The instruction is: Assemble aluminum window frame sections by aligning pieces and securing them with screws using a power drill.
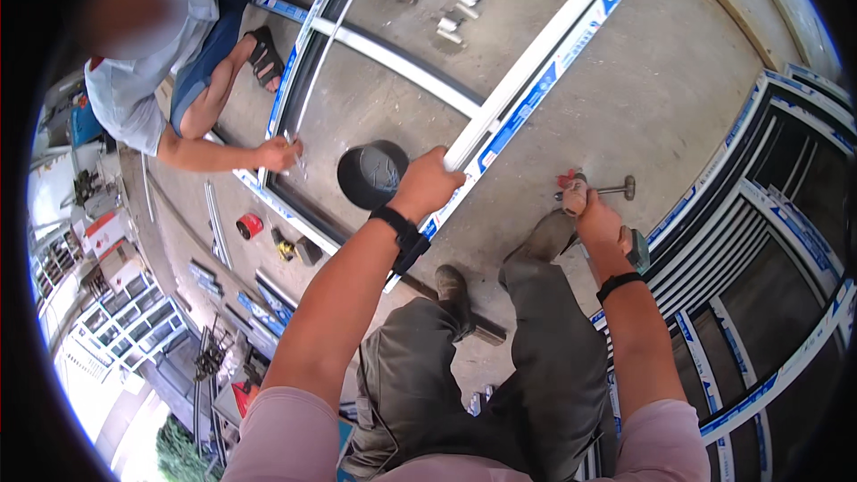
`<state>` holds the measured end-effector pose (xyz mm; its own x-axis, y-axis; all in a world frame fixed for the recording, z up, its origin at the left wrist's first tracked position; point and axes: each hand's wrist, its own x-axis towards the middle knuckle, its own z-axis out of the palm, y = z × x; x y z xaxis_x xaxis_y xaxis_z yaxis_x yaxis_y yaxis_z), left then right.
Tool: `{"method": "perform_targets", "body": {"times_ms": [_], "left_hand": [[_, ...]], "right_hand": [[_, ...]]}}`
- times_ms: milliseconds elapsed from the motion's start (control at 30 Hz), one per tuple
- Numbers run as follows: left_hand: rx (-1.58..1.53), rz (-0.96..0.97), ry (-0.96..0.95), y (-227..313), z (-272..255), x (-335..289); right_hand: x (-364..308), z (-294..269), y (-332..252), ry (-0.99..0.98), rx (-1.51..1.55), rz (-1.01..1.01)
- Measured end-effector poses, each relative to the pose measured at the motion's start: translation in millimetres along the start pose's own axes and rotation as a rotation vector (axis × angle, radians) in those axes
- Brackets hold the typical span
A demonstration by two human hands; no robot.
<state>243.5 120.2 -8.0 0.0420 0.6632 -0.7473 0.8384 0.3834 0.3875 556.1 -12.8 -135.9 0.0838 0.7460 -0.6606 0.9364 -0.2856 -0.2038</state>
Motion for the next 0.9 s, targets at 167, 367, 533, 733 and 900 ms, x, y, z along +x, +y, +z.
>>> {"method": "perform_targets", "body": {"times_ms": [167,367,533,733,900], "left_hand": [[-0.043,0.045,0.025,-19,8,7],[-0.052,0.082,0.046,-31,-3,-19],[-0.107,0.07,0.051,-70,-36,-96],[-0.114,-0.062,0.003,-76,-58,-181],[-0.065,-0.096,0.042,-50,-87,-205]], "right_hand": [[-3,-10,-15,0.022,0.012,0.047],[9,-45,-4,-0.023,-0.119,0.032],[-54,-134,-46,-0.069,-0.111,-0.002],[-121,-241,-55,-0.019,-0.051,0.146],[-87,-300,-43,-0.044,-0.011,0.3]]}}
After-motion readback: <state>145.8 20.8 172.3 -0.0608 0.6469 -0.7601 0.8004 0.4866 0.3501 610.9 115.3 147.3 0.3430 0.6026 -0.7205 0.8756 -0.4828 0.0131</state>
